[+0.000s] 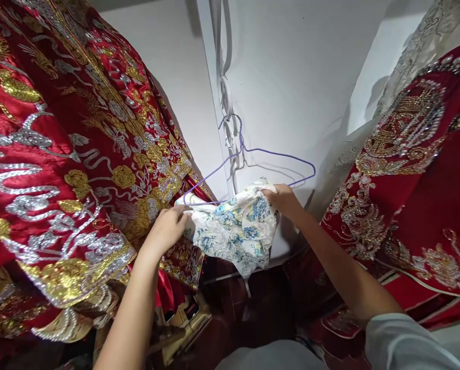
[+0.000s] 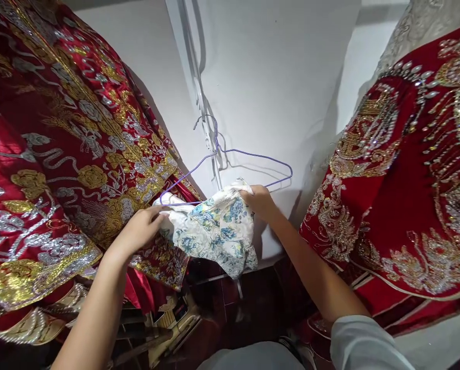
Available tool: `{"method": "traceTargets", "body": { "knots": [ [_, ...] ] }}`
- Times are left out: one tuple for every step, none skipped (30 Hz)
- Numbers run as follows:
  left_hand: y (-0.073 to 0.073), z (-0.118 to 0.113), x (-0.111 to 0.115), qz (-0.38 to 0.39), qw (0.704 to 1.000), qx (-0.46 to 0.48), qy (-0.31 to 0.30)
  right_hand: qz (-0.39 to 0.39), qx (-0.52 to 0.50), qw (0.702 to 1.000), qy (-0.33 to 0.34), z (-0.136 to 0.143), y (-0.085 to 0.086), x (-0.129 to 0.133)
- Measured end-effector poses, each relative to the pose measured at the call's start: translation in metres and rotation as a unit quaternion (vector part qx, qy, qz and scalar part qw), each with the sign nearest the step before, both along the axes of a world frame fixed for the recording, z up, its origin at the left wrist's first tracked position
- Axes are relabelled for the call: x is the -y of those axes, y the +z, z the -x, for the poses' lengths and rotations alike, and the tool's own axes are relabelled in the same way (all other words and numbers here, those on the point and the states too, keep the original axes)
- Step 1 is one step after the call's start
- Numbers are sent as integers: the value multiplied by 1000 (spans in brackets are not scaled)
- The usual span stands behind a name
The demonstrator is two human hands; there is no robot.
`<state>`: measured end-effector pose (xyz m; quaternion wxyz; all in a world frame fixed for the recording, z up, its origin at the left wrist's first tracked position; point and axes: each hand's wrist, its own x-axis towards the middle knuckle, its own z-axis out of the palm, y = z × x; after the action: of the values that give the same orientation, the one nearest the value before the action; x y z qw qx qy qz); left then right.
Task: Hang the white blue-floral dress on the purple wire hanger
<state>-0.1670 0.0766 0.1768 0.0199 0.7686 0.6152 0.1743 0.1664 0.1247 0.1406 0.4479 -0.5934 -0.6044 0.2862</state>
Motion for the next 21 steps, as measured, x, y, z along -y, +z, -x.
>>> {"method": "traceTargets", "body": {
  "knots": [
    [5,-5,-3,-26,999,24,-6,-11,6,1000,-3,0,-1,1],
    [10,-11,-6,-59,997,49,-13,-25,13,1000,-5,0,-2,3],
    [15,-19,-7,-94,993,73,-23,-39,21,999,-3,1,-3,4],
    [20,-27,-9,-127,987,93,-39,-53,28,998,3,2,-5,6],
    [24,-36,-11,-155,980,107,-63,-66,33,997,15,4,-7,8],
    [27,-44,-14,-176,974,116,-89,-78,36,996,28,6,-9,11],
    [29,-52,-19,-191,967,121,-114,-89,36,995,39,8,-11,13],
    [30,-58,-25,-202,961,129,-134,-103,35,993,44,8,-13,16],
    [30,-62,-31,-210,956,142,-147,-125,35,991,42,8,-13,19],
    [29,-64,-39,-214,952,156,-152,-152,33,987,33,5,-13,21],
    [27,-65,-46,-217,950,167,-153,-180,27,983,14,1,-11,23],
    [25,-65,-52,-219,948,171,-152,-207,17,978,-12,-5,-9,24],
    [23,-63,-56,-221,948,169,-152,-230,6,972,-41,-13,-6,24],
    [21,-62,-59,-225,948,161,-154,-248,-4,966,-72,-22,-2,23],
    [20,-62,-61,-230,948,153,-158,-263,-10,959,-105,-32,2,21],
    [20,-61,-61,-234,947,149,-163,-274,-10,952,-134,-43,7,18],
    [20,-62,-59,-235,946,149,-168,-280,-4,947,-155,-54,13,16],
    [22,-62,-58,-231,945,150,-174,-277,8,947,-161,-66,18,14],
    [24,-63,-56,-228,946,149,-175,-261,22,953,-155,-77,24,13],
    [26,-63,-54,-228,947,146,-172,-229,35,963,-139,-87,30,13],
    [29,-62,-53,-231,949,143,-163,-183,46,975,-116,-96,35,14]
  ]
}}
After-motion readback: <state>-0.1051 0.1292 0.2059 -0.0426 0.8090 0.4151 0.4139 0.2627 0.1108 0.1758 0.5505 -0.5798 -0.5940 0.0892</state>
